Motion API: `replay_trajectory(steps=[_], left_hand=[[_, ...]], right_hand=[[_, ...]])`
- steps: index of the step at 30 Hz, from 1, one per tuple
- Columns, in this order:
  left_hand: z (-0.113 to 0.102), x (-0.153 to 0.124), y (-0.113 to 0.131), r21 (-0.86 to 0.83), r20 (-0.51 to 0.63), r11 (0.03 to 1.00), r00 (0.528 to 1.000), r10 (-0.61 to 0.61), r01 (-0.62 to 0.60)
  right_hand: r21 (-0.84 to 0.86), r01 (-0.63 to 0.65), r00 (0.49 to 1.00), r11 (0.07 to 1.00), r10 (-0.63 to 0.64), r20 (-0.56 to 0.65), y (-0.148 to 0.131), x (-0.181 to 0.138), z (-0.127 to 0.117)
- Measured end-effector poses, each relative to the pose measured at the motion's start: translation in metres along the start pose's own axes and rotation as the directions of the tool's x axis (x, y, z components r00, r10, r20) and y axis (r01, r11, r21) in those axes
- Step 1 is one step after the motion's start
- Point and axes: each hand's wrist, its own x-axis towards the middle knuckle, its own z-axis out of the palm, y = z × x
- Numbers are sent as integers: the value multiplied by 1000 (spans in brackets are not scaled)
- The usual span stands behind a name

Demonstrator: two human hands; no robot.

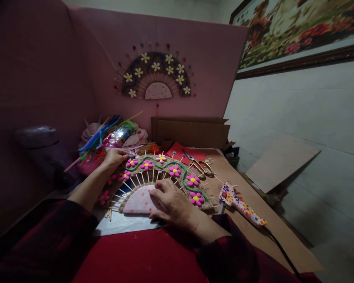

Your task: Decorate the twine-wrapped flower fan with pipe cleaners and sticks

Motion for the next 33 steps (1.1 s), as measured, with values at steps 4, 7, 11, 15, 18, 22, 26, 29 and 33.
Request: replay_trajectory(steps=[4, 7, 11, 15, 18, 22, 26, 29, 33], left_hand=[[1, 0, -2, -32, -2, 999, 1000, -21, 21], [1, -1, -2, -63, 3, 997, 999, -51, 51], [2, -3, 0, -98, 15, 990, 995, -95, 96], [1, -4, 2, -120, 9, 985, 993, -122, 122], [1, -5, 3, -136, 8, 981, 990, -142, 142], [1, -5, 3, -151, 9, 975, 987, -163, 163], [1, -6, 4, -167, -2, 971, 985, -175, 172], [1, -7, 5, -185, 1, 966, 983, -184, 181], [2, -7, 6, -214, 8, 958, 981, -193, 190]], right_hand=[[-15, -2, 1000, 1000, 2, 1, -1, 0, 0], [-22, 6, 1000, 1000, -6, 5, -1, 0, -1], [-20, 8, 1000, 1000, -8, 6, -1, 0, -1], [-18, 5, 1000, 1000, -5, 0, 0, 0, 0], [-30, 11, 1000, 1000, -11, -6, 1, 0, 1], [-40, 21, 1000, 999, -21, -11, 1, 0, 1], [-40, 14, 1000, 999, -14, -11, 0, 1, 0], [-43, 7, 1000, 999, -8, -4, 0, 1, 1], [-47, 12, 1000, 999, -12, -1, 0, 1, 1]])
